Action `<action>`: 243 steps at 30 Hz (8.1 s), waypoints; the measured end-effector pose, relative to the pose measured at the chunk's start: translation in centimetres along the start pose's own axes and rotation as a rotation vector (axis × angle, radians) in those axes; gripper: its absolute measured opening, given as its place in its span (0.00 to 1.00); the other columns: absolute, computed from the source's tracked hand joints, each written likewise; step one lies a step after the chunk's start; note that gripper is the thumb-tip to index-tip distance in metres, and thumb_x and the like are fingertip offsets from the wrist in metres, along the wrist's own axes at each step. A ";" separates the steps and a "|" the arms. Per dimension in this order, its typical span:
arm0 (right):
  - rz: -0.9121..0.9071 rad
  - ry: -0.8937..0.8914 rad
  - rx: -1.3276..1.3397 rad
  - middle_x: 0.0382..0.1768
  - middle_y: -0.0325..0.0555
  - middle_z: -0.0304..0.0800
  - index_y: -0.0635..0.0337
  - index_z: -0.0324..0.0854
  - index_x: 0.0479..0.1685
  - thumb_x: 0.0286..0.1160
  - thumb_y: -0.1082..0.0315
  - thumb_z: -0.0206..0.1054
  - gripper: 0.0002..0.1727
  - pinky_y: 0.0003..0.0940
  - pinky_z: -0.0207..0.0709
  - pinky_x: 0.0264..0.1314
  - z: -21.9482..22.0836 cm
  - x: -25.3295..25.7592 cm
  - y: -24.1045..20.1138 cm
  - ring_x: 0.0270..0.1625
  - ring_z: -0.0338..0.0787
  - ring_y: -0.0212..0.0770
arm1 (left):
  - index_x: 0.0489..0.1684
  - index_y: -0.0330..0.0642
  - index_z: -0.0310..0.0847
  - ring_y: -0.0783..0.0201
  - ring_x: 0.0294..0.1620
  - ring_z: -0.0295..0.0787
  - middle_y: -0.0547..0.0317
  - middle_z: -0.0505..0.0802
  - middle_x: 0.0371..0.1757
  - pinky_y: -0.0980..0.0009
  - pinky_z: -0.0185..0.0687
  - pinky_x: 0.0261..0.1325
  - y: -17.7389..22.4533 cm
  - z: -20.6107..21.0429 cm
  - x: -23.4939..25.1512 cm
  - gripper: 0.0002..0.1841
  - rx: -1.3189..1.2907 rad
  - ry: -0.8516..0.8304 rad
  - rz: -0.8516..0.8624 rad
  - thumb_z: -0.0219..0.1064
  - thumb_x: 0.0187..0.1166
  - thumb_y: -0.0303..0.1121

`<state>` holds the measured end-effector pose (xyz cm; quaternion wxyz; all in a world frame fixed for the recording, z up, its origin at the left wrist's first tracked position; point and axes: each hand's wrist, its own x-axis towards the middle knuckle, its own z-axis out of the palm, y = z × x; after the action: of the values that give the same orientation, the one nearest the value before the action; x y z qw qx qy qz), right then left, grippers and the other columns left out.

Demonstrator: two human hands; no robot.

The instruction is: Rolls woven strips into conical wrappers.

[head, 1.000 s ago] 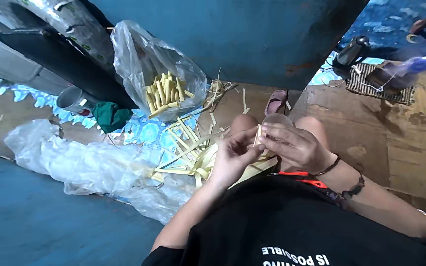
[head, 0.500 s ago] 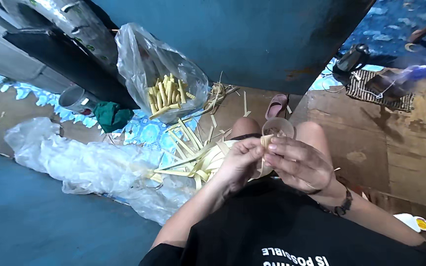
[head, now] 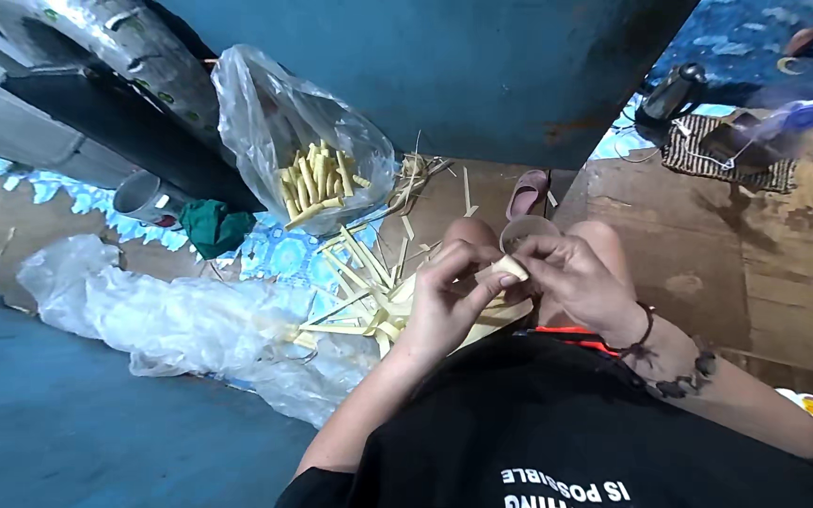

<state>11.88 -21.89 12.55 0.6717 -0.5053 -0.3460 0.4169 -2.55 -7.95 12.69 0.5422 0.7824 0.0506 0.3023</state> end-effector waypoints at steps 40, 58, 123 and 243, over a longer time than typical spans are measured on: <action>-0.245 0.049 -0.621 0.52 0.40 0.90 0.62 0.78 0.73 0.89 0.60 0.58 0.21 0.24 0.87 0.53 -0.6 -1.8 1.6 0.49 0.91 0.27 | 0.44 0.33 0.87 0.72 0.37 0.93 0.58 0.94 0.38 0.73 0.93 0.45 -0.7 -1.3 1.4 0.08 0.037 -0.301 -0.173 0.77 0.72 0.24; -0.052 0.114 -0.297 0.47 0.38 0.94 0.61 0.80 0.72 0.90 0.66 0.57 0.18 0.23 0.88 0.46 -1.6 -2.5 3.3 0.40 0.92 0.26 | 0.40 0.36 0.87 0.73 0.27 0.87 0.59 0.92 0.30 0.77 0.86 0.34 -1.6 -2.5 2.9 0.08 -0.050 -0.393 -0.268 0.77 0.68 0.19; 0.417 0.050 0.195 0.40 0.34 0.86 0.31 0.61 0.86 0.91 0.46 0.50 0.26 0.13 0.72 0.20 -12.7 -3.8 1.8 0.20 0.76 0.22 | 0.26 0.61 0.67 0.80 0.14 0.67 0.78 0.72 0.14 0.82 0.68 0.22 -10.2 -29.9 -7.7 0.25 -0.105 1.064 -0.583 0.28 0.95 0.46; 0.490 -0.101 0.341 0.32 0.39 0.94 0.56 0.76 0.71 0.93 0.42 0.36 0.34 0.22 0.85 0.25 -5.8 -8.6 3.7 0.24 0.90 0.30 | 0.45 0.42 0.82 0.71 0.42 0.92 0.65 0.94 0.41 0.69 0.89 0.53 -6.8 -3.8 3.3 0.08 -0.452 -0.212 -0.438 0.67 0.76 0.19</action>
<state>12.73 -31.47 7.14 0.6083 -0.4322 -0.1718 0.6431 -0.20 -0.74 8.99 0.7563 0.6400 0.0928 0.0991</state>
